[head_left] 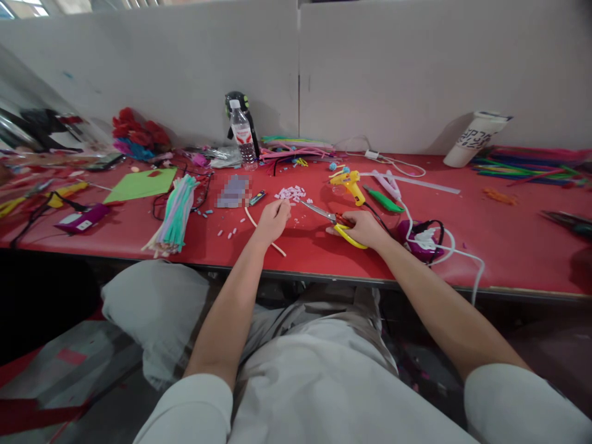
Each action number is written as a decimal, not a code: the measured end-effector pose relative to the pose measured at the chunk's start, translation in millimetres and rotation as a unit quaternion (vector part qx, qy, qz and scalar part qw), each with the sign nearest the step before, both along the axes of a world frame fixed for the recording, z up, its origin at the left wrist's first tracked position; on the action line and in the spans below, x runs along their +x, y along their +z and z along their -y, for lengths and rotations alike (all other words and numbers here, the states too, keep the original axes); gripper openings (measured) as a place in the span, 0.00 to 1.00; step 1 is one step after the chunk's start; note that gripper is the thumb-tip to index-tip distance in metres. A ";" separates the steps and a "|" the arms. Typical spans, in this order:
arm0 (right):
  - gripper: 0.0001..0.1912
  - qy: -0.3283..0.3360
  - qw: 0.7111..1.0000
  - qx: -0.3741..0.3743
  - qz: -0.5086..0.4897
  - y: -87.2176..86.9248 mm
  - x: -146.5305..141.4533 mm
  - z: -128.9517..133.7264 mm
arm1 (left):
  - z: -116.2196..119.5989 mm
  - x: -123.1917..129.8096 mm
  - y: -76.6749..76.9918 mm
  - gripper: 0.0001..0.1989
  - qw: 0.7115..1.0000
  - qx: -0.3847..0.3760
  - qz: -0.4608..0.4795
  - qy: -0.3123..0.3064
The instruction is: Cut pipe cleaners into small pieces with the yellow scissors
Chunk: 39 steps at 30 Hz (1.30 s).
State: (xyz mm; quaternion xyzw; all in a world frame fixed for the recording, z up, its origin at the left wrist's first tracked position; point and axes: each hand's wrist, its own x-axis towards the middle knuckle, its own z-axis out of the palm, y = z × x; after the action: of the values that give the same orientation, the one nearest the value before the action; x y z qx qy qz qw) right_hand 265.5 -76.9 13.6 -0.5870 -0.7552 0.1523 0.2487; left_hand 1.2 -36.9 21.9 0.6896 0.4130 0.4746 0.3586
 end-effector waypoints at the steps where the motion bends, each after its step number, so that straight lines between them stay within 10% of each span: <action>1: 0.33 0.000 1.000 -0.004 -0.002 0.6 -0.1 1.1 | -0.4 0.2 -0.5 0.18 1.000 0.002 -0.002 0.010; 39: 0.31 0.004 1.000 -0.004 -0.006 -0.7 -0.8 -0.6 | 1.0 -0.5 -0.8 0.17 1.000 0.012 -0.023 -0.009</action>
State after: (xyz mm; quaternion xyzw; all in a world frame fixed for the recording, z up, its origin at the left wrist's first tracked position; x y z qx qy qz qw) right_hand 264.7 -76.3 12.9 -0.5838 -0.7557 0.1594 0.2503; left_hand 0.7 -37.9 21.1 0.7083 0.4089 0.4604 0.3452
